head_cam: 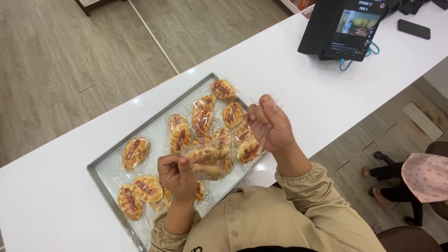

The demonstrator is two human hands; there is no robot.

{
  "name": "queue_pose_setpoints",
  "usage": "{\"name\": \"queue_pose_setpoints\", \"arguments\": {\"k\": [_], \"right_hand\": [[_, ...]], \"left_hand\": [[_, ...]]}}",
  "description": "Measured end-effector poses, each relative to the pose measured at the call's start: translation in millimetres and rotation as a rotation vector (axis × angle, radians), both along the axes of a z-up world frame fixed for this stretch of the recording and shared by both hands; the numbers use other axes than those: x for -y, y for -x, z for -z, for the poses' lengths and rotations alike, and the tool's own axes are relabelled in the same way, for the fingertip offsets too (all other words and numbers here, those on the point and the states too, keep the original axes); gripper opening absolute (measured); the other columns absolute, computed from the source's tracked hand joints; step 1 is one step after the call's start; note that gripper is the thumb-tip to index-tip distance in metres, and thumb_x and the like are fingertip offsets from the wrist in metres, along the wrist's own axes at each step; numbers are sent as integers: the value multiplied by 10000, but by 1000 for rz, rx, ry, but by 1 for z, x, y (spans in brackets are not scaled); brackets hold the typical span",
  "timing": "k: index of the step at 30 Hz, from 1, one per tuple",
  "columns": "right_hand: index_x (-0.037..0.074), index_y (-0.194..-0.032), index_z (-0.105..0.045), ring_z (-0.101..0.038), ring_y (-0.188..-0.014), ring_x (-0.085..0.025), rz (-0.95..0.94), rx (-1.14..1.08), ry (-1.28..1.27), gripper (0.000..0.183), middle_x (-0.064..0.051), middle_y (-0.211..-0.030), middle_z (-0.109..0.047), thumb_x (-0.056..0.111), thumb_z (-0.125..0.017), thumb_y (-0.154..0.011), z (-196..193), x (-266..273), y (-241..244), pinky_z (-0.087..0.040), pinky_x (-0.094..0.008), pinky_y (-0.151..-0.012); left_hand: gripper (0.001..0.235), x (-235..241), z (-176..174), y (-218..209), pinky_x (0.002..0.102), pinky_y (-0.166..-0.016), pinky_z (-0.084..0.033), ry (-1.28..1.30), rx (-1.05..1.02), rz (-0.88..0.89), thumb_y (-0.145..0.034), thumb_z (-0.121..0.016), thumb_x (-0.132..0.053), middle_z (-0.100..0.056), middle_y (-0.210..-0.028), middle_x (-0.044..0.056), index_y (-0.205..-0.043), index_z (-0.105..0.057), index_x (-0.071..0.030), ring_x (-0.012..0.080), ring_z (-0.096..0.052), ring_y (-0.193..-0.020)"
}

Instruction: Individually wrapping and sealing pastries in plastic bags on a metal tray at a bakery counter.

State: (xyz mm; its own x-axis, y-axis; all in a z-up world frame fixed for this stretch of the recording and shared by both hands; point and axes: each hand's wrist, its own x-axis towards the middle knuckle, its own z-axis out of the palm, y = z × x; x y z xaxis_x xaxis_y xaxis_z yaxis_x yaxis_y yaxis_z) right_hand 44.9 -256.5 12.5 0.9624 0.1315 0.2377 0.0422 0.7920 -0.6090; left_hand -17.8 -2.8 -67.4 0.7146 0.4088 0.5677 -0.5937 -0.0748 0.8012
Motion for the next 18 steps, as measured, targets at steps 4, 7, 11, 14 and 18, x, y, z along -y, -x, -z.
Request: {"name": "queue_pose_setpoints", "arguments": {"k": [4,7,11,14,18], "right_hand": [[183,-1006,-441,-333,-546,-36,-117,-53,-107,102,101,-549,-270,223,-448,-1099,8,25,10,-351,-158,-476],[196,-1043,-429,-221,-426,8,-105,-125,-149,102,112,-566,-270,267,-408,-1113,40,20,18,-207,-134,-350],[61,-1100,-645,-323,-461,-30,-17,78,518,293,10,-637,-489,251,-700,-884,65,-25,43,-276,-188,-378],[65,-1044,-778,-432,-581,-73,35,246,722,394,-72,-808,-587,261,-928,-737,40,-56,62,-355,-200,-474],[97,-1022,-755,-581,-747,-127,181,550,659,66,-28,-904,-646,121,-736,-963,31,-68,63,-494,-270,-648]], "left_hand": [[266,0,1,0,217,-573,-415,26,-10,-10,-1026,-653,-234,-543,-718,33,-912,-494,-52,64,-472,-575],[278,2,-9,0,200,-529,-389,97,52,8,-1009,-666,-222,-520,-645,39,-909,-468,-54,64,-439,-510],[296,2,-14,1,200,-510,-378,122,117,4,-1028,-637,-251,-480,-620,30,-912,-438,-64,74,-425,-491],[316,-1,-19,4,184,-499,-372,144,143,1,-1037,-620,-289,-467,-603,14,-917,-423,-73,66,-424,-480],[323,0,-55,16,202,-428,-361,196,68,16,-1026,-637,-449,-545,-644,13,-1002,-525,-147,65,-486,-506]]}}
